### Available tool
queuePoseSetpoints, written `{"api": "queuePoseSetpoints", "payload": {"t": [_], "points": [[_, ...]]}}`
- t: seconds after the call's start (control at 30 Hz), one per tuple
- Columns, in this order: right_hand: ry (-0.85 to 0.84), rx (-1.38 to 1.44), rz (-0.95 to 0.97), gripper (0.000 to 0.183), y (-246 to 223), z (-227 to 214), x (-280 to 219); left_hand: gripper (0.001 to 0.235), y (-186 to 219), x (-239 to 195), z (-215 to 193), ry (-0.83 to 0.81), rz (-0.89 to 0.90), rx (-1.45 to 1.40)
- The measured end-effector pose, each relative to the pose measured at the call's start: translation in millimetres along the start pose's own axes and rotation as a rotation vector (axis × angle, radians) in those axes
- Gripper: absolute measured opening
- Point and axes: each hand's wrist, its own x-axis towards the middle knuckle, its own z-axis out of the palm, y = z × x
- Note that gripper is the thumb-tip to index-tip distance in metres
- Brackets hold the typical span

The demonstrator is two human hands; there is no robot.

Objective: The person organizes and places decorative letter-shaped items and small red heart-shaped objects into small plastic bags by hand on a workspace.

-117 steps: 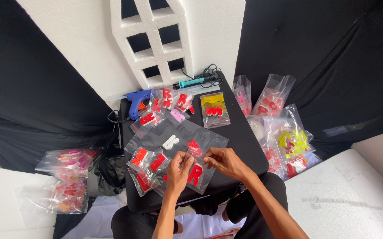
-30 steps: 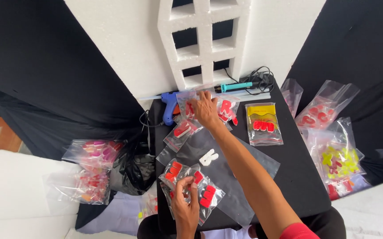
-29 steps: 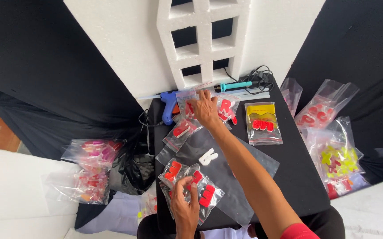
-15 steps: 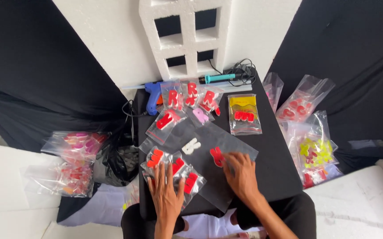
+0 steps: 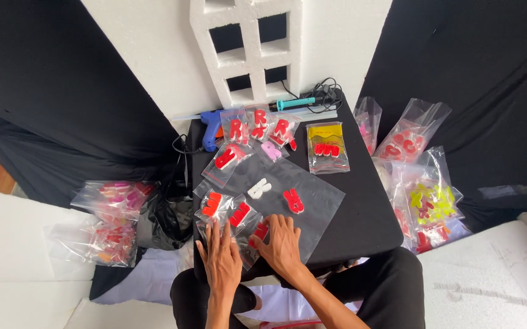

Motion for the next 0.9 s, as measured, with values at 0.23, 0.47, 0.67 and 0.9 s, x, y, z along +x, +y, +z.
{"api": "queuePoseSetpoints", "payload": {"t": [0.23, 0.47, 0.67, 0.9], "points": [[-0.124, 0.089, 0.106, 0.070, 24, 9, 2, 0.047, -6, -6, 6, 0.041, -0.041, 0.007], [-0.112, 0.176, 0.141, 0.018, 17, -15, 5, 0.049, 20, -24, -16, 0.210, -0.064, -0.130], [-0.125, 0.500, 0.198, 0.009, 8, -39, 2, 0.033, 40, -31, -20, 0.063, -0.351, -0.278], [0.020, 0.725, 0.191, 0.017, 6, -40, -16, 0.036, 60, -13, -24, -0.004, -0.487, -0.774]]}}
